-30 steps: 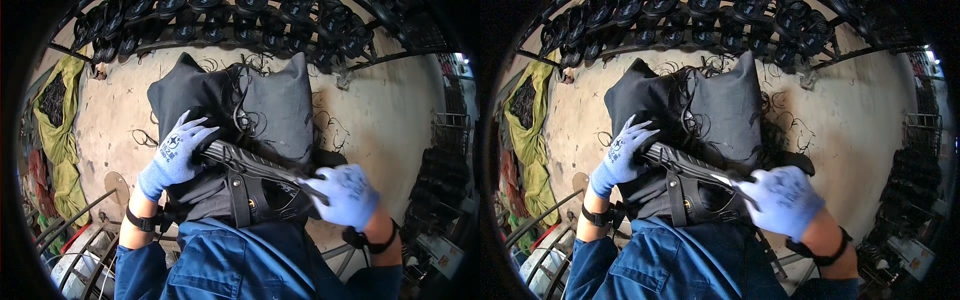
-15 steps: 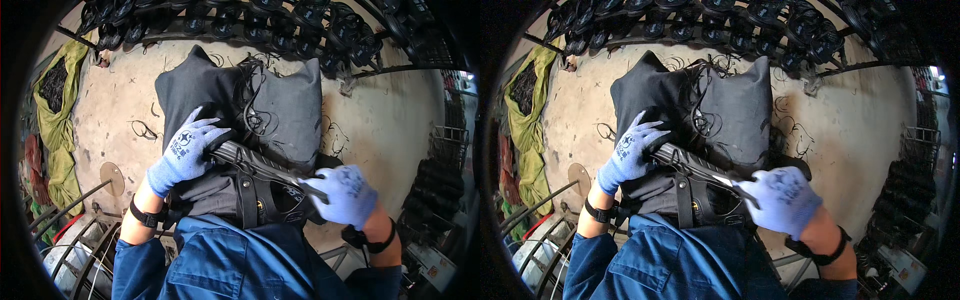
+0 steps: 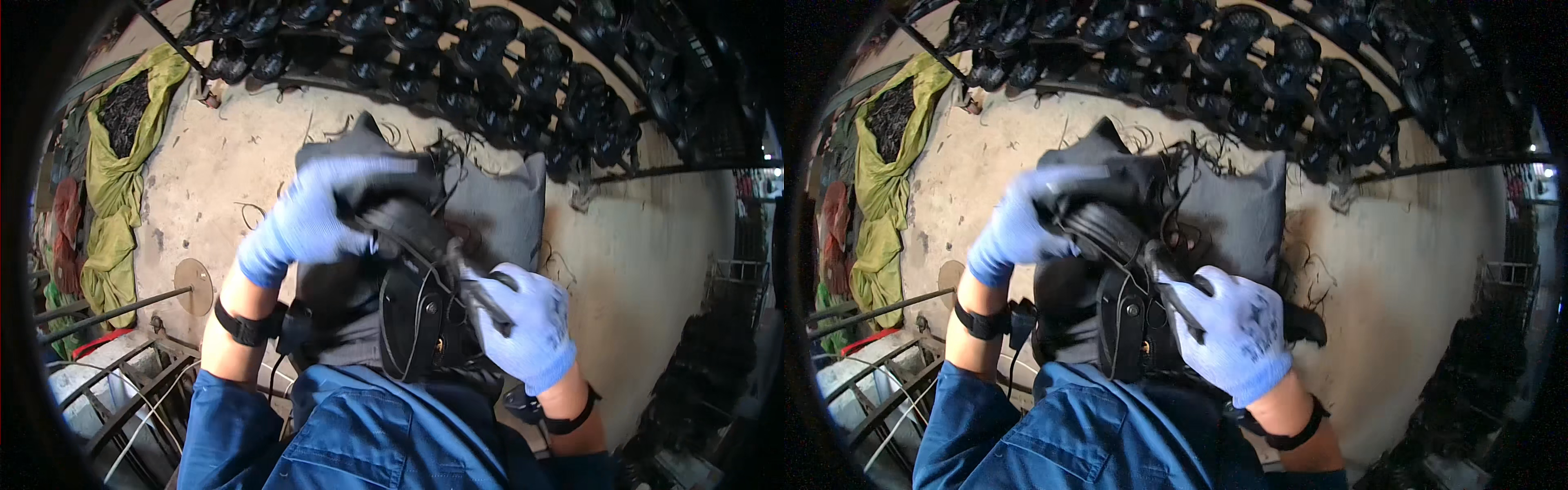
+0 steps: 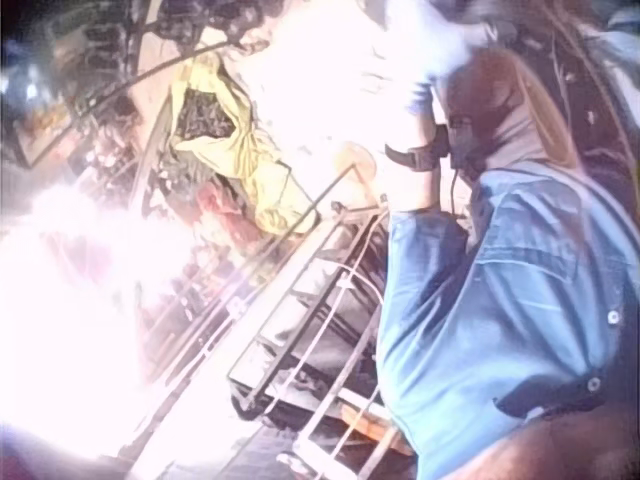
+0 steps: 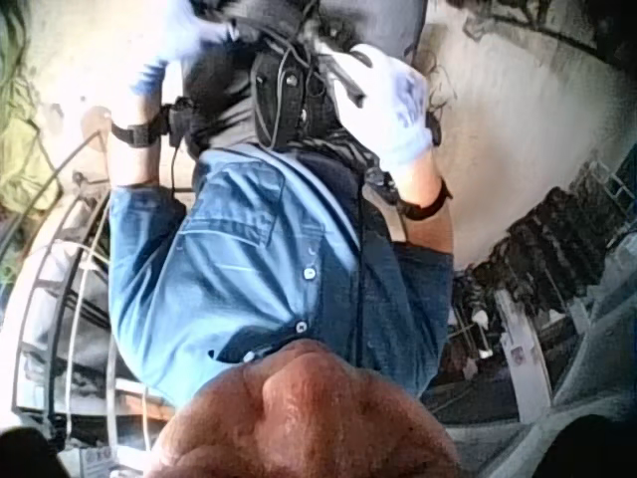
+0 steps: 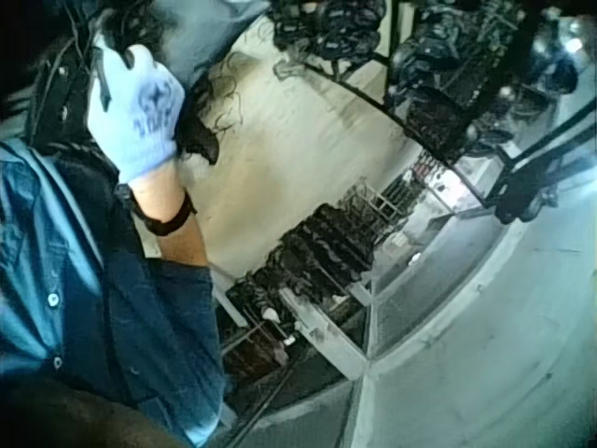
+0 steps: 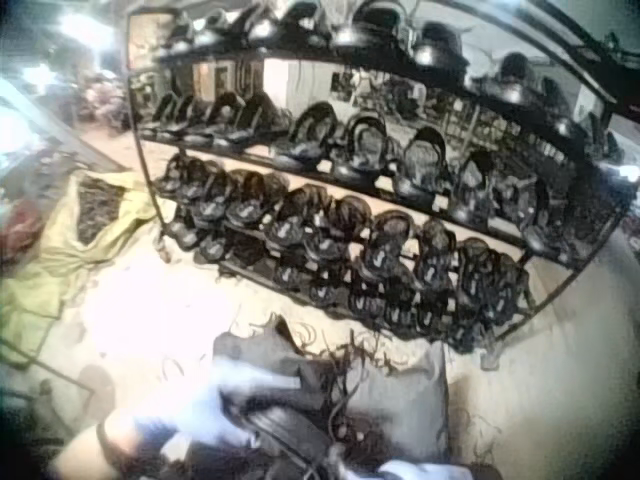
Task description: Cleaning and trimming threads from manufactured sandals using a tool.
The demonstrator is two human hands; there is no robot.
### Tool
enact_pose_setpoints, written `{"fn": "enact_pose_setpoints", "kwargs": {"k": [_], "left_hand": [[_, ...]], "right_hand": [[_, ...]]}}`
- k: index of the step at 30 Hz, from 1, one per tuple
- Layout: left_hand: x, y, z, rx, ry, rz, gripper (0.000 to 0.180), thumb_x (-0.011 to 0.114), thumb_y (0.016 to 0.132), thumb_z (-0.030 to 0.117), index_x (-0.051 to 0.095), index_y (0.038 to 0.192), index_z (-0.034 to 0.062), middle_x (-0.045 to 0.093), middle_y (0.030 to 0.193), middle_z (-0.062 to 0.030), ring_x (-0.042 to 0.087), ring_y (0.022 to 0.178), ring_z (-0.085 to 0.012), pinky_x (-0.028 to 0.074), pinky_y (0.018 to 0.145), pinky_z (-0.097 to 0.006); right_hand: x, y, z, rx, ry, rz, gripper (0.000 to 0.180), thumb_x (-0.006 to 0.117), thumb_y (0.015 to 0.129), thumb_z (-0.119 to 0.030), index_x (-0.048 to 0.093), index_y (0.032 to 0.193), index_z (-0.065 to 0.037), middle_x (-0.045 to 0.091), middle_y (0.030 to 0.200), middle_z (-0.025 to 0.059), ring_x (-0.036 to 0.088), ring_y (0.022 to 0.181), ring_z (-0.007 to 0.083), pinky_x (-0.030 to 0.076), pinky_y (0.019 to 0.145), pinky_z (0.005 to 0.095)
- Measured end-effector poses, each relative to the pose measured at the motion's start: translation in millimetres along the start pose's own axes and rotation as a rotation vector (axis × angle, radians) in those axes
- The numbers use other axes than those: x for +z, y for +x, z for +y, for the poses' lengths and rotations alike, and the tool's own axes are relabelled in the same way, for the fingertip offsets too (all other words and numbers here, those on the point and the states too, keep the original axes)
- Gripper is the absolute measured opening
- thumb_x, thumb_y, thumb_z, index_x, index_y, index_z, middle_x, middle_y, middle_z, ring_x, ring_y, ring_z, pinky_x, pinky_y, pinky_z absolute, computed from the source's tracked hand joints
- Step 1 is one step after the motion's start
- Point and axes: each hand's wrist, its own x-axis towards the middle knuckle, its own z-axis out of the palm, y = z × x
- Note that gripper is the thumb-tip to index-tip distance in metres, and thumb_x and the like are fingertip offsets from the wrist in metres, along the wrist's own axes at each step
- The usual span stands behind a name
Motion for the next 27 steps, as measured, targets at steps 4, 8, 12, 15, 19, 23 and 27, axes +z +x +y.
{"fn": "enact_pose_setpoints", "kwargs": {"k": [4,8,12,15,19,23,27], "left_hand": [[-28,50,39,0.105,-0.018,-0.091,0.072,0.086,0.059,0.015,0.058,0.123,-0.0007,0.064,0.119,-0.0097,0.058,0.109,-0.0155,0.044,0.098,-0.03],[-10,22,-11,-0.065,-0.325,0.062,0.068,0.081,0.065,0.022,0.055,0.122,-0.0032,0.062,0.118,-0.008,0.056,0.11,-0.015,0.041,0.1,-0.03],[-3,7,-23,-0.344,-0.55,0.309,0.076,0.086,0.059,0.025,0.055,0.124,-0.0015,0.061,0.117,-0.0069,0.056,0.107,-0.0152,0.041,0.099,-0.03],[-8,9,-34,-0.143,-0.299,0.211,0.069,0.082,0.063,0.019,0.055,0.124,-0.0013,0.062,0.116,-0.0086,0.056,0.106,-0.0147,0.041,0.098,-0.03],[-6,1,-51,-0.184,-0.225,0.3,0.069,0.084,0.059,0.013,0.057,0.122,-0.0005,0.063,0.115,-0.0091,0.056,0.107,-0.016,0.041,0.099,-0.031],[-10,2,-53,-0.254,-0.118,0.249,0.074,0.084,0.059,0.022,0.056,0.124,0.0003,0.061,0.118,-0.0072,0.055,0.108,-0.0156,0.039,0.101,-0.031],[-10,11,-36,-0.254,-0.282,0.222,0.071,0.083,0.058,0.019,0.057,0.122,0.001,0.062,0.116,-0.0075,0.055,0.107,-0.0159,0.039,0.101,-0.031]], "right_hand": [[27,-1,9,0.008,0.143,0.362,0.02,0.066,0.073,-0.012,0.066,0.093,-0.01,0.057,0.082,0.0116,0.058,0.066,0.0346,0.045,0.056,0.0432],[66,2,25,0.003,0.102,0.426,0.019,0.066,0.075,-0.012,0.066,0.093,-0.008,0.059,0.086,0.0149,0.059,0.068,0.0353,0.047,0.059,0.0431],[62,22,33,-0.101,0.053,0.458,0.024,0.066,0.073,-0.013,0.066,0.097,-0.009,0.059,0.086,0.0137,0.059,0.068,0.034,0.047,0.058,0.0429],[48,39,37,-0.136,0.052,0.337,0.024,0.066,0.072,-0.012,0.066,0.096,-0.011,0.057,0.084,0.012,0.059,0.066,0.033,0.046,0.056,0.0427],[26,61,29,-0.188,-0.068,0.197,0.028,0.063,0.068,-0.006,0.065,0.096,-0.008,0.058,0.081,0.0137,0.058,0.068,0.0361,0.046,0.058,0.0425],[0,80,22,-0.299,-0.232,0.111,0.031,0.066,0.065,-0.008,0.066,0.096,-0.011,0.058,0.083,0.0108,0.058,0.069,0.0318,0.045,0.059,0.0396],[-26,90,16,-0.344,-0.343,-0.014,0.027,0.067,0.064,-0.009,0.065,0.091,-0.01,0.057,0.081,0.0085,0.057,0.067,0.0273,0.045,0.059,0.0378]]}}
